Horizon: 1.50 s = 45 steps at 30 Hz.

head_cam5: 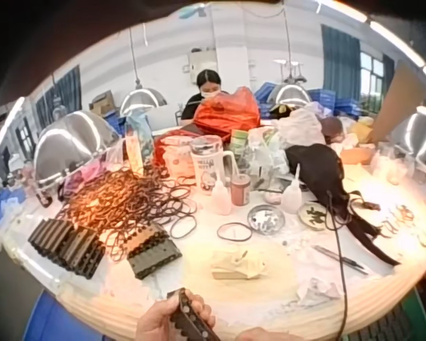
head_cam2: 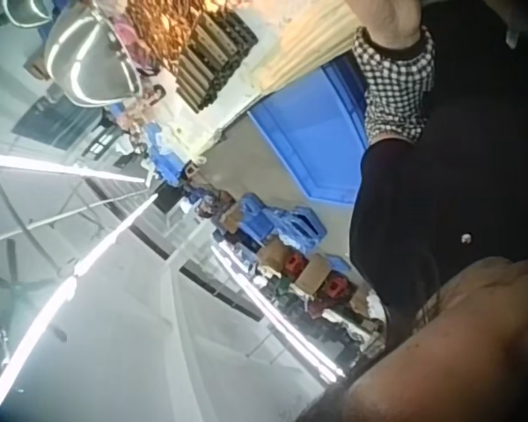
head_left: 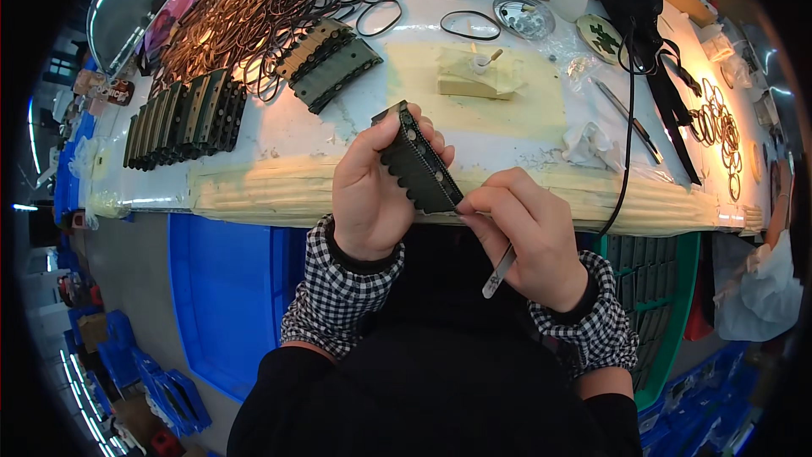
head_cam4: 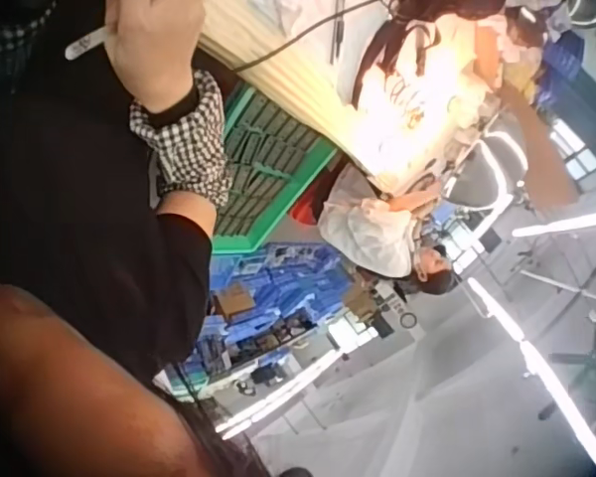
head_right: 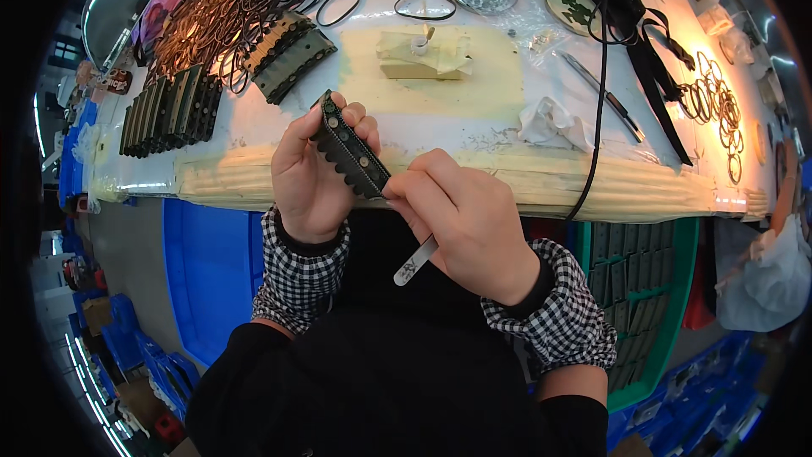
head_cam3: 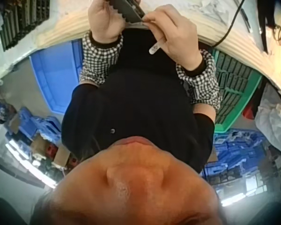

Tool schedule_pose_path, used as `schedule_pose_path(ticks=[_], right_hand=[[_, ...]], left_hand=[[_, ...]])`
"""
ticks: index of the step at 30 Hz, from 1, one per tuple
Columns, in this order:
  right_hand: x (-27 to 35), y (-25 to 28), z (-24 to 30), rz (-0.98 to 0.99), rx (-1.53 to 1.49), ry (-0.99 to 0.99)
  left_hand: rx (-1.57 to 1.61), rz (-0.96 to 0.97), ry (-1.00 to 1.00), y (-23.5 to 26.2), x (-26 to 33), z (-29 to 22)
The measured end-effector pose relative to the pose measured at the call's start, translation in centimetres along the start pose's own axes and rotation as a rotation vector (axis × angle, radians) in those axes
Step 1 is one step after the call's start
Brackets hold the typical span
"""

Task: Assembling small electronic components onto a printed circuit board using tweezers.

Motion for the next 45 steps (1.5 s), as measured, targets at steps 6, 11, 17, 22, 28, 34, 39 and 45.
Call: schedule_pose_path(ticks=[6,11,17,22,28,34,39,45], right_hand=[[1.1,-0.2,-0.1,0.011,0.089,-0.019],[1.8,-0.4,0.3,-0.003,0.31,0.086],[2.1,-0.2,0.5,0.019,0.376,0.134],[1.9,-0.3,0.1,-0.029,0.225,0.098],[1.6,-0.9,-0.5,-0.166,-0.038,0.08],[1.4,-1.4,-0.7,-0.3,-0.08,0.129],[1.8,-2.1,-0.8,-0.305,0.194,0.206],[1.9,-2.4,-0.4,-0.316,0.399,0.29]], left_hand=[[0.079,-0.021,0.024,0.3,0.0,0.4],[0.127,0.013,0.022,0.4,-0.1,0.4],[0.166,0.024,0.03,0.4,0.1,0.5],[0.171,0.002,0.04,0.5,0.0,0.6],[0.215,0.023,0.064,0.9,-0.1,0.7],[0.307,0.073,0.087,1.1,-0.1,0.8],[0.252,-0.001,0.092,0.8,-0.1,0.8],[0.096,-0.118,0.003,0.2,0.2,0.6]])
Point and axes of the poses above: each hand's wrist, its own x-axis away from the middle knuckle, its own y-axis out of the back of the hand, z = x × y, the point moved 3 cm from there along -x, towards the middle knuckle, and after that the axes turned 15 degrees about -x, right-handed, at the moved point
